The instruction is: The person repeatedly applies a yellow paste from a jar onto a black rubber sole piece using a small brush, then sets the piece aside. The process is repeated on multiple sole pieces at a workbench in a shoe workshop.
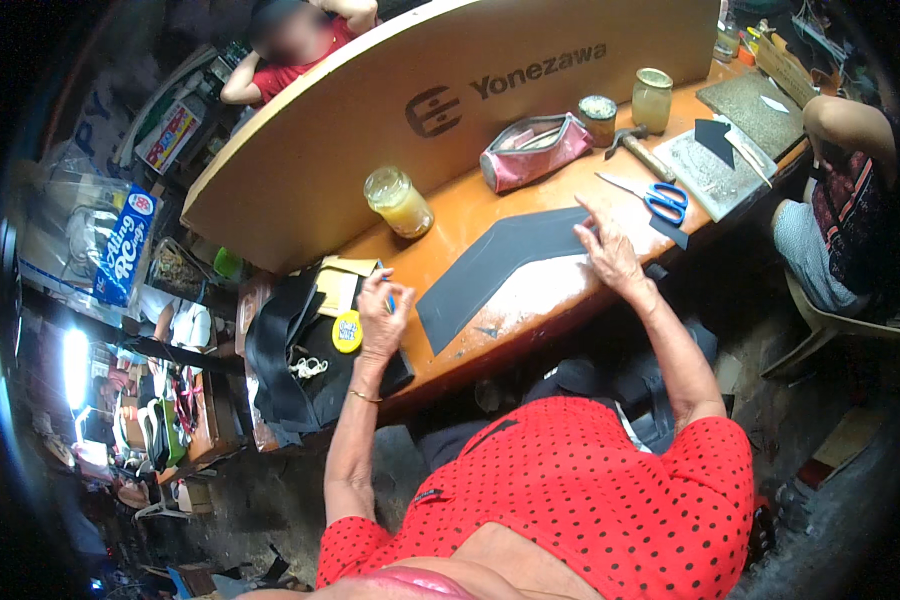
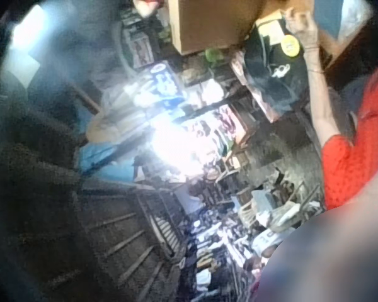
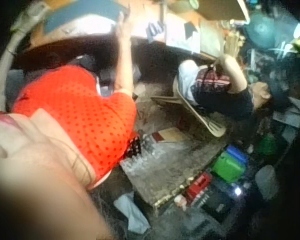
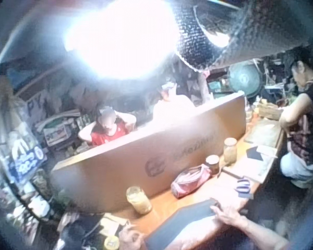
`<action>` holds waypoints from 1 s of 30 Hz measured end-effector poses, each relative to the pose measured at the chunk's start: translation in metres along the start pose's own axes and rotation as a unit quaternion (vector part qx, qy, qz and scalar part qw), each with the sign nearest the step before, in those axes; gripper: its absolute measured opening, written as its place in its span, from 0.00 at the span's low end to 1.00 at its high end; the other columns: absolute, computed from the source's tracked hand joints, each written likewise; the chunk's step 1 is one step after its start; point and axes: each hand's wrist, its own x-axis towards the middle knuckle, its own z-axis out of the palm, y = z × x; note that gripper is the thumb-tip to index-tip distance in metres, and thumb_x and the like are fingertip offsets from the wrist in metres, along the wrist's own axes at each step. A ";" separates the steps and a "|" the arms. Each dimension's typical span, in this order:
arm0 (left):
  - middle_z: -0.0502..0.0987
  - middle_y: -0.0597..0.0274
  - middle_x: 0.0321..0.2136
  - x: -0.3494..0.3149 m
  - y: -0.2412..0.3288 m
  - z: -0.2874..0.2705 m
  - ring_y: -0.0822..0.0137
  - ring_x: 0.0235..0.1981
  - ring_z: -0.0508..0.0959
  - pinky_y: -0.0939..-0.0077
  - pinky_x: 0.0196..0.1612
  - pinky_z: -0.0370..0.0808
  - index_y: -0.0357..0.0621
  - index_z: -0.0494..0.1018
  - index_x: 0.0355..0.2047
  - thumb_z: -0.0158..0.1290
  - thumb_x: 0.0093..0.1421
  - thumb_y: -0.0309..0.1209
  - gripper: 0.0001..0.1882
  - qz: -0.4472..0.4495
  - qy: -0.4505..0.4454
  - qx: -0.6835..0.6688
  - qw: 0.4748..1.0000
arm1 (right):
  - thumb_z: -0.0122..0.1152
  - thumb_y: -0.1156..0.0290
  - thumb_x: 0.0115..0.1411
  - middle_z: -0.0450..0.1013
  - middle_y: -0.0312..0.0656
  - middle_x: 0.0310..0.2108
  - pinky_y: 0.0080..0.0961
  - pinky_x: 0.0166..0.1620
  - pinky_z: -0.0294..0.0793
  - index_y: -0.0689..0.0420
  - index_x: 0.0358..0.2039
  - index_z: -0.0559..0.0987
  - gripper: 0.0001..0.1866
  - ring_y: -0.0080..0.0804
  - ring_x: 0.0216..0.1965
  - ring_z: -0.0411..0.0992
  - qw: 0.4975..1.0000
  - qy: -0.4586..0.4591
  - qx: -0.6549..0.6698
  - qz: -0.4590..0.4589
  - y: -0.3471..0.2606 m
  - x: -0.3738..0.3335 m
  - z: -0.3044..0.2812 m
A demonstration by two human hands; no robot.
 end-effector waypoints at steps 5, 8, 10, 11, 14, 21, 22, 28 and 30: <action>0.72 0.65 0.16 0.134 0.036 -0.075 0.82 0.16 0.66 0.87 0.19 0.64 0.34 0.49 0.63 0.50 0.62 0.29 0.33 -0.019 0.088 -0.304 0.948 | 0.57 0.69 0.58 0.71 0.45 0.32 0.38 0.41 0.69 0.53 0.60 0.62 0.29 0.42 0.33 0.70 0.994 0.089 -0.003 -0.057 0.007 -0.014 0.017; 0.71 0.66 0.17 0.229 0.083 -0.082 0.81 0.15 0.65 0.87 0.18 0.62 0.36 0.52 0.62 0.54 0.59 0.30 0.34 -0.064 0.016 -0.426 0.903 | 0.57 0.68 0.59 0.71 0.45 0.32 0.38 0.41 0.68 0.53 0.61 0.61 0.30 0.44 0.33 0.69 0.992 0.118 -0.006 -0.047 0.006 -0.017 0.020; 0.71 0.68 0.20 0.270 0.118 -0.068 0.79 0.19 0.70 0.88 0.19 0.62 0.43 0.63 0.47 0.56 0.58 0.30 0.19 -0.077 -0.146 -0.510 0.844 | 0.56 0.68 0.59 0.71 0.46 0.33 0.38 0.40 0.68 0.54 0.61 0.61 0.29 0.46 0.33 0.69 0.989 0.107 -0.063 -0.079 0.006 -0.017 0.019; 0.69 0.66 0.31 0.282 0.135 -0.057 0.80 0.25 0.69 0.86 0.25 0.66 0.36 0.46 0.63 0.55 0.59 0.29 0.38 -0.055 -0.177 -0.486 0.854 | 0.56 0.68 0.59 0.71 0.46 0.32 0.37 0.40 0.68 0.54 0.61 0.61 0.30 0.45 0.33 0.70 0.988 0.109 -0.071 -0.088 0.006 -0.017 0.019; 0.72 0.64 0.31 0.326 0.177 -0.039 0.79 0.24 0.70 0.83 0.27 0.68 0.39 0.55 0.61 0.57 0.56 0.26 0.34 -0.029 -0.282 -0.478 0.831 | 0.57 0.69 0.58 0.71 0.45 0.30 0.37 0.40 0.68 0.55 0.60 0.61 0.30 0.44 0.32 0.70 0.990 0.107 -0.054 -0.076 0.007 -0.017 0.018; 0.76 0.64 0.26 0.266 0.158 0.012 0.76 0.21 0.73 0.82 0.23 0.69 0.35 0.69 0.49 0.54 0.56 0.26 0.19 0.017 -0.192 -0.535 0.823 | 0.59 0.71 0.56 0.71 0.43 0.28 0.35 0.41 0.69 0.55 0.60 0.61 0.31 0.42 0.32 0.70 0.992 0.105 -0.033 -0.059 0.011 -0.017 0.017; 0.76 0.65 0.28 0.237 0.143 0.016 0.75 0.22 0.74 0.81 0.24 0.71 0.34 0.71 0.45 0.54 0.57 0.26 0.15 0.021 -0.195 -0.540 0.819 | 0.59 0.71 0.56 0.71 0.43 0.28 0.35 0.41 0.69 0.55 0.60 0.61 0.31 0.42 0.33 0.70 0.993 0.104 -0.016 -0.062 0.010 -0.017 0.017; 0.74 0.68 0.19 0.096 0.053 -0.010 0.79 0.19 0.71 0.85 0.22 0.68 0.38 0.77 0.29 0.60 0.56 0.36 0.12 -0.173 -0.278 -0.307 0.894 | 0.58 0.71 0.56 0.71 0.42 0.28 0.36 0.41 0.67 0.55 0.60 0.62 0.31 0.40 0.32 0.69 0.987 0.107 -0.090 -0.075 0.003 -0.017 0.019; 0.76 0.68 0.21 0.079 0.048 -0.035 0.79 0.19 0.72 0.84 0.24 0.70 0.39 0.78 0.31 0.57 0.58 0.33 0.09 -0.197 -0.252 -0.280 0.905 | 0.58 0.72 0.56 0.70 0.41 0.26 0.36 0.40 0.67 0.55 0.60 0.62 0.31 0.40 0.31 0.69 0.985 0.121 -0.089 -0.088 0.002 -0.016 0.020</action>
